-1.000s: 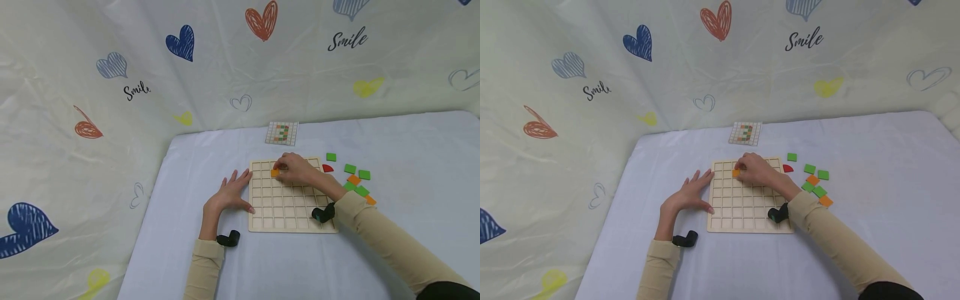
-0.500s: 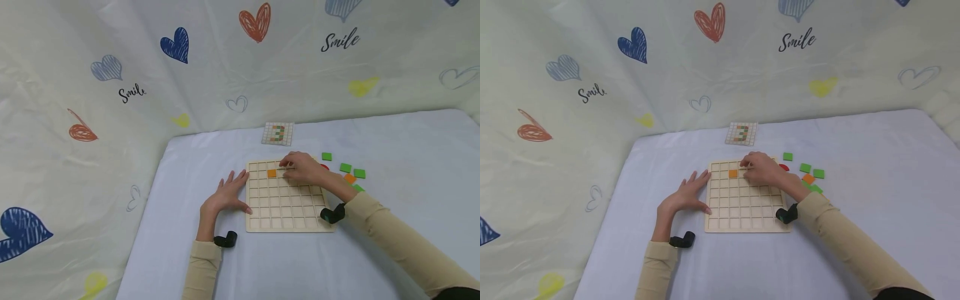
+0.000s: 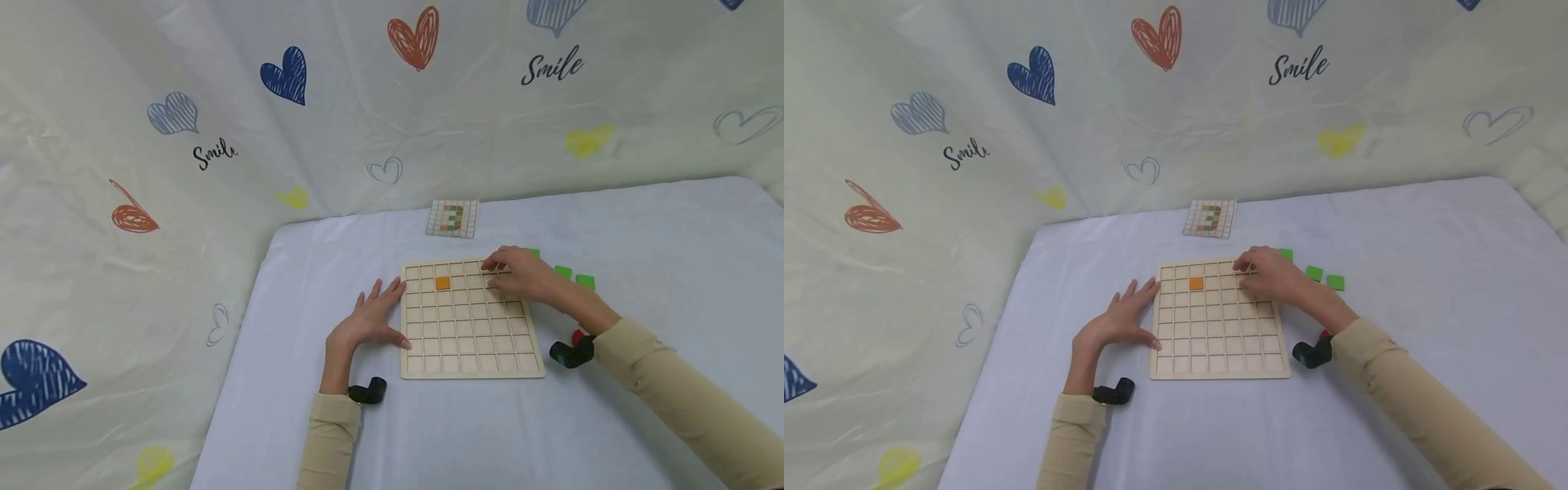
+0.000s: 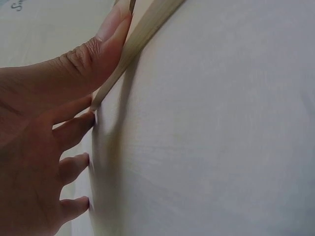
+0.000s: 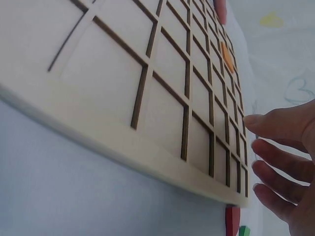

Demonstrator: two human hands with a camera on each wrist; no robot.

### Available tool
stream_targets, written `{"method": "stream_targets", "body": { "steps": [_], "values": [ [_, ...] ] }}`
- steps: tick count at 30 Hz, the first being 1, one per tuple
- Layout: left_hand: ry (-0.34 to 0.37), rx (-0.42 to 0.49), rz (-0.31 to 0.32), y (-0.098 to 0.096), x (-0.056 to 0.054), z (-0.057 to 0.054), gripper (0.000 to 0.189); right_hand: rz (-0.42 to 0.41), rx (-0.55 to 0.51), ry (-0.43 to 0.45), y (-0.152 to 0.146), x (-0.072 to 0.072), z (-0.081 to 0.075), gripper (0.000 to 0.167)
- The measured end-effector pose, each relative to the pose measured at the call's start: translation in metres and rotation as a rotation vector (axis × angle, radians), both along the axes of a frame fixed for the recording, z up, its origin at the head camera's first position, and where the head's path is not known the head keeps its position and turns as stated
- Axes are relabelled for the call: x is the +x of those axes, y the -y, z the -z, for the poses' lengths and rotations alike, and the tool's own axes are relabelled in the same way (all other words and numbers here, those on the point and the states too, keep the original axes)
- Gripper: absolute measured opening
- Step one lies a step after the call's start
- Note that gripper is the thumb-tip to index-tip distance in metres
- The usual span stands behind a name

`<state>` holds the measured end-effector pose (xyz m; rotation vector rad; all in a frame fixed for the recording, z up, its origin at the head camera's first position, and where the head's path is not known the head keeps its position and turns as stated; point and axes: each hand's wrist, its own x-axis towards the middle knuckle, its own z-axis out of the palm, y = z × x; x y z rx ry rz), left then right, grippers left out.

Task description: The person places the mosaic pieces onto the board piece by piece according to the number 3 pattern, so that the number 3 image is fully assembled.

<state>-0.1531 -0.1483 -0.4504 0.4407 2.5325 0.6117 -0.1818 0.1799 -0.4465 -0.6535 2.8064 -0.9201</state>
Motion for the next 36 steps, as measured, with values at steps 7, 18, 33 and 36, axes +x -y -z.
{"method": "stream_targets", "body": {
  "steps": [7,18,33,36],
  "values": [
    [0.006,-0.003,-0.007,-0.002,0.000,0.000,0.122,-0.008,0.005,-0.048,-0.018,0.005,0.000,0.024],
    [0.002,-0.010,-0.006,-0.001,0.001,0.001,0.121,0.004,0.016,-0.089,-0.041,0.014,0.001,0.020],
    [0.004,0.007,-0.003,0.000,0.002,-0.002,0.121,0.113,0.027,-0.061,-0.058,0.014,0.006,0.023],
    [0.006,0.012,-0.005,0.000,0.002,-0.002,0.121,0.137,0.010,-0.081,-0.060,0.012,0.008,0.022]
  ]
}}
